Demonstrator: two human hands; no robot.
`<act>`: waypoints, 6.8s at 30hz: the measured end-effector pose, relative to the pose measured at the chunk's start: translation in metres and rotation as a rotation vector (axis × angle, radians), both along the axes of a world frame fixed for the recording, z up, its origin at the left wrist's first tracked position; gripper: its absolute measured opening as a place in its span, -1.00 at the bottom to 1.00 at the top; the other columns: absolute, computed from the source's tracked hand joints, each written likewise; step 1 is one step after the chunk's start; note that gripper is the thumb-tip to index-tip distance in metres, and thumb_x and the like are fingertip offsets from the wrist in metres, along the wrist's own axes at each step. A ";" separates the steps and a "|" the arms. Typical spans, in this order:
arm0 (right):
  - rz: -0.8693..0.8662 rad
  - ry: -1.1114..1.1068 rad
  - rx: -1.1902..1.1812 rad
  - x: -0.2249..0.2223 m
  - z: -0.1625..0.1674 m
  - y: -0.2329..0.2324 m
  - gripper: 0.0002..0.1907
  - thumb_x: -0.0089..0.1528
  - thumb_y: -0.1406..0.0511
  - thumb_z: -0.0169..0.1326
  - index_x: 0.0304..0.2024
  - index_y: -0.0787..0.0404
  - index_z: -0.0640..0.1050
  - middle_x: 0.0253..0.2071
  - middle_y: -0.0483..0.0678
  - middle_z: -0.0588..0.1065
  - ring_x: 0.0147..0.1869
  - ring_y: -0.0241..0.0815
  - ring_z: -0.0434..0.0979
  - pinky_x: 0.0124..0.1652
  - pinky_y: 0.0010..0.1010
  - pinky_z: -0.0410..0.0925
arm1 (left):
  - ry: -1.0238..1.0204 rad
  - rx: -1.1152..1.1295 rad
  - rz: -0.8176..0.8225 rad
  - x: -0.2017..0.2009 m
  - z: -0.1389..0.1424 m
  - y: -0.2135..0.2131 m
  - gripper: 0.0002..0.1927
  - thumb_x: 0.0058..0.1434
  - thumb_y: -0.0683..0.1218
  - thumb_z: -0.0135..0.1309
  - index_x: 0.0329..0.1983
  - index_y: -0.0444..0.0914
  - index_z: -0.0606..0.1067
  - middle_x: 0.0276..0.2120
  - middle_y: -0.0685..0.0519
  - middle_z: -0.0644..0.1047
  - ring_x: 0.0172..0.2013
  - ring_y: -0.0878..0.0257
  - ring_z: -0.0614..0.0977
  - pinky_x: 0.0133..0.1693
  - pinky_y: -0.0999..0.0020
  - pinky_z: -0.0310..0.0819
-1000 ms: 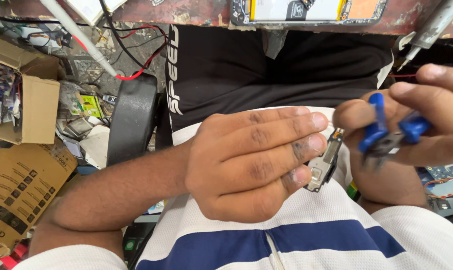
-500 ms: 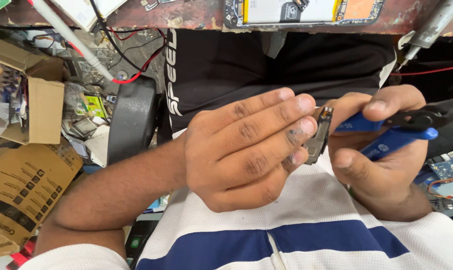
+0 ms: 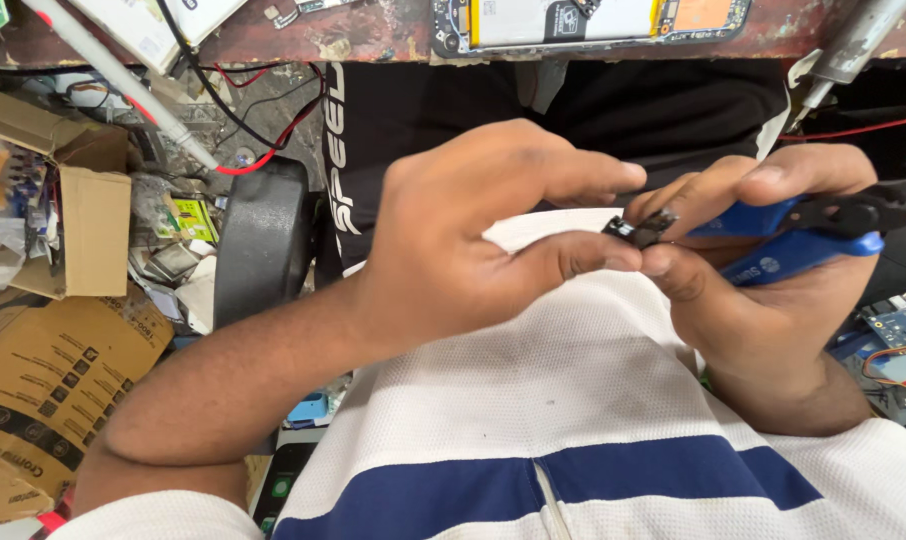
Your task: The person sits at a cluttered repair bench and uses blue-handled pliers to pry and reposition a small black phone component, working on it over their lap and the bench. They repeatedly grip, turn, and adjust the part with the pliers and their fingers, then hold it up against a disassembled phone battery on the bench.
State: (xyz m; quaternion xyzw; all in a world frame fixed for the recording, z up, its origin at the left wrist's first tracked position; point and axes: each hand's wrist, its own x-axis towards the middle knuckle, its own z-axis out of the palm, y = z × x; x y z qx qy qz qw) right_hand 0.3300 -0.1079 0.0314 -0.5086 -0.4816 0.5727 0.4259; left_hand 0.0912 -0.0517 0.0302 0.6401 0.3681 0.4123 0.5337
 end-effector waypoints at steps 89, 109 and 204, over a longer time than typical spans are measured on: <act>0.207 -0.536 0.171 -0.016 0.000 0.017 -0.56 0.37 0.16 0.07 0.20 0.27 0.42 -0.34 -0.17 0.58 -0.41 -0.33 0.50 -0.47 -0.53 0.30 | -0.484 -0.551 0.143 0.005 -0.023 -0.038 -0.90 0.47 -0.34 0.17 0.00 -0.46 0.51 -0.19 -0.02 0.63 -0.19 0.36 0.70 -0.05 0.49 0.72; 0.417 -0.709 0.319 -0.029 0.026 0.021 -0.38 0.32 0.15 0.16 0.31 0.37 0.37 -0.16 0.11 0.50 -0.13 0.00 0.52 -0.15 -0.23 0.38 | -0.129 -0.215 0.077 0.000 -0.008 -0.020 -0.84 0.32 -0.25 0.32 -0.10 -0.36 0.57 -0.30 0.01 0.63 -0.31 0.36 0.68 -0.26 0.59 0.57; 0.235 -0.243 0.196 -0.012 0.012 0.017 -0.44 0.11 0.60 0.18 0.03 0.29 0.20 -0.18 0.24 0.56 -0.43 -0.41 0.53 -0.58 -0.73 0.21 | -0.261 -0.445 -0.100 -0.008 -0.008 -0.017 -0.88 0.39 -0.22 0.27 -0.11 -0.37 0.58 -0.21 -0.01 0.63 -0.19 0.34 0.72 -0.10 0.55 0.69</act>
